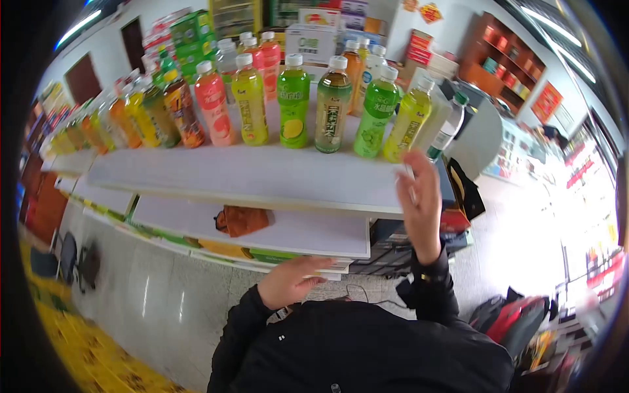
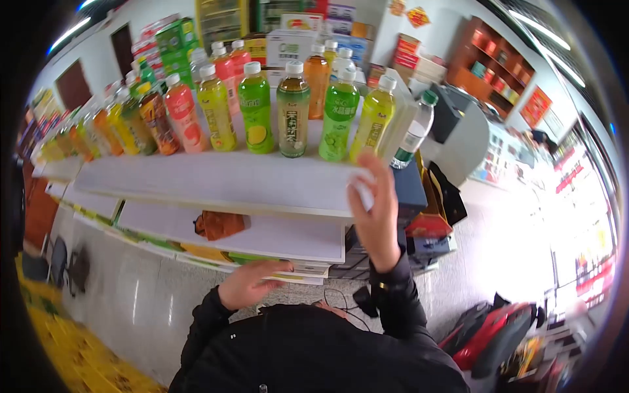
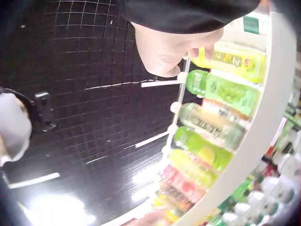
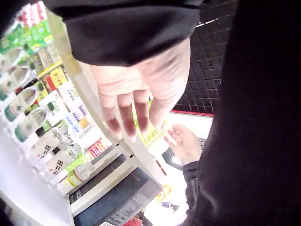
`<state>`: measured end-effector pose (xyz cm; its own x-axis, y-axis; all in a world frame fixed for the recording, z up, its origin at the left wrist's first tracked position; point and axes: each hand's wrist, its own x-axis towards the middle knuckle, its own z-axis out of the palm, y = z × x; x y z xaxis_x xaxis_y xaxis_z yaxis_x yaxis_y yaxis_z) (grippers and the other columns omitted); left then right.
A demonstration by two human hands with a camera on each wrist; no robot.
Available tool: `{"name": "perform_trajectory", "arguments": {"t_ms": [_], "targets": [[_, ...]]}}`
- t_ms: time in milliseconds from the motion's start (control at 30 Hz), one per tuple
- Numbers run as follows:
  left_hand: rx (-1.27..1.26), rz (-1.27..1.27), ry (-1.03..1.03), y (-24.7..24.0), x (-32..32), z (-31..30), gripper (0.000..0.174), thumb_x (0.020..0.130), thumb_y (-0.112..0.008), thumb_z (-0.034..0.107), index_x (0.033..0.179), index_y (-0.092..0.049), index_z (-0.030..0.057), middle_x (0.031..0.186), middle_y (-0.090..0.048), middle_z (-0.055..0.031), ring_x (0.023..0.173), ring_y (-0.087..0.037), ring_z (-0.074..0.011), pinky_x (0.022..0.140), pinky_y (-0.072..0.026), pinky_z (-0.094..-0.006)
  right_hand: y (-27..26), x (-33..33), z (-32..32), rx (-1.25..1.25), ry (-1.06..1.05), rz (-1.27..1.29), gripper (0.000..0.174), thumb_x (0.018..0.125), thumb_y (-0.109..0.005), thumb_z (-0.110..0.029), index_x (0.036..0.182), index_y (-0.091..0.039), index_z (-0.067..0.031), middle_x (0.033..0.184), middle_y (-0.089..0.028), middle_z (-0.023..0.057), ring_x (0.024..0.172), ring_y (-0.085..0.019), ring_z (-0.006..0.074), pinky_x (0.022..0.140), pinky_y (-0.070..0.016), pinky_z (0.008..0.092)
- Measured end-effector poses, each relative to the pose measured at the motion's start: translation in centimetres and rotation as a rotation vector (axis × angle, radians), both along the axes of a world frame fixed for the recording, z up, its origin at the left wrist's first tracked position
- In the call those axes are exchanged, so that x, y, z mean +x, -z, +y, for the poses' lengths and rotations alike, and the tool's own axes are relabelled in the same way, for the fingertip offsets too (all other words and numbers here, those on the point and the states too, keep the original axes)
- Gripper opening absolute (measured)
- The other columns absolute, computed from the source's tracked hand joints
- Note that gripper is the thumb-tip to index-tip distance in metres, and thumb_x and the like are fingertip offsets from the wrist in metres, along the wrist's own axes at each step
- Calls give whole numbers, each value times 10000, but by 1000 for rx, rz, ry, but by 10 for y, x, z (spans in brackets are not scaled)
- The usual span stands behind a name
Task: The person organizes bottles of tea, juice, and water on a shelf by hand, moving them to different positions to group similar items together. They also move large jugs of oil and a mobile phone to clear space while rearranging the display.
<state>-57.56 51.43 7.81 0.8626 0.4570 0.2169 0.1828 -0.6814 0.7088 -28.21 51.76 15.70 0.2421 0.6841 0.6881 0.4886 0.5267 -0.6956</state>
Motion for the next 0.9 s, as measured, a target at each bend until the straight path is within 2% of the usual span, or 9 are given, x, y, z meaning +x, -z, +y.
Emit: {"name": "perform_trajectory", "arguments": {"t_ms": [67,133,200,400,500,667,767,833,900], "targets": [[-80,-340,-181,-18,-15,21,440,970,-643,48,1404,-571,71,1171,-692,-95,975,-664,-221,867,-536,-343,3,8,28,122,273,-82,636,921,-669,-13,1489,-383,-15,1401,-512,178,1285,-549,298,1016,-493,404],[47,-397,-261,-29,-29,52,491,966,-635,-21,1439,-519,32,1219,-660,-89,977,-634,-166,867,-531,-311,21,18,53,88,393,-81,665,918,-679,-35,1500,-357,-7,1398,-511,195,1290,-544,314,1028,-484,415],[-352,-600,-281,-43,-32,78,554,973,-629,-22,1493,-444,28,1331,-601,-122,1091,-611,-177,946,-509,-304,39,33,71,46,499,-84,696,916,-689,-57,1510,-331,1,1394,-510,211,1295,-539,330,1040,-475,427],[-206,-729,-213,-96,8,120,687,957,-617,-37,1574,-339,79,1497,-483,-173,1403,-443,-240,1152,-342,-375,57,57,99,-80,515,-132,761,909,-709,-155,1498,-281,65,1363,-532,281,1279,-542,414,1045,-460,443],[-461,-754,-159,-99,39,131,872,930,-664,44,1643,-175,162,1658,-214,-234,1565,-166,-305,1229,-194,-447,47,56,103,-183,453,-101,642,902,-707,-167,1394,-379,82,1274,-594,307,1172,-619,420,968,-507,437],[-696,-761,-273,-78,84,168,900,912,-665,14,1645,-158,135,1672,-186,-187,1567,-150,-309,1222,-227,-435,57,79,117,-311,432,-68,659,888,-751,-240,1365,-418,69,1208,-654,262,1111,-657,404,937,-523,427],[-602,-800,-339,-62,108,182,858,913,-667,17,1630,-207,116,1633,-290,-144,1508,-296,-257,1180,-305,-382,59,85,123,-351,443,-77,707,877,-776,-295,1376,-423,61,1201,-665,250,1108,-665,383,930,-525,423],[-602,-768,-285,-58,118,191,799,916,-664,4,1604,-271,105,1533,-437,-90,1367,-457,-195,1100,-390,-335,59,81,122,-366,460,-72,742,869,-789,-330,1388,-428,59,1203,-665,246,1112,-667,369,921,-526,425],[-582,-805,-325,-42,133,203,772,917,-661,-4,1589,-297,103,1475,-489,-72,1297,-501,-181,1069,-412,-327,58,80,121,-357,453,-91,728,867,-790,-319,1377,-433,59,1191,-665,249,1107,-664,380,920,-525,429]]}}
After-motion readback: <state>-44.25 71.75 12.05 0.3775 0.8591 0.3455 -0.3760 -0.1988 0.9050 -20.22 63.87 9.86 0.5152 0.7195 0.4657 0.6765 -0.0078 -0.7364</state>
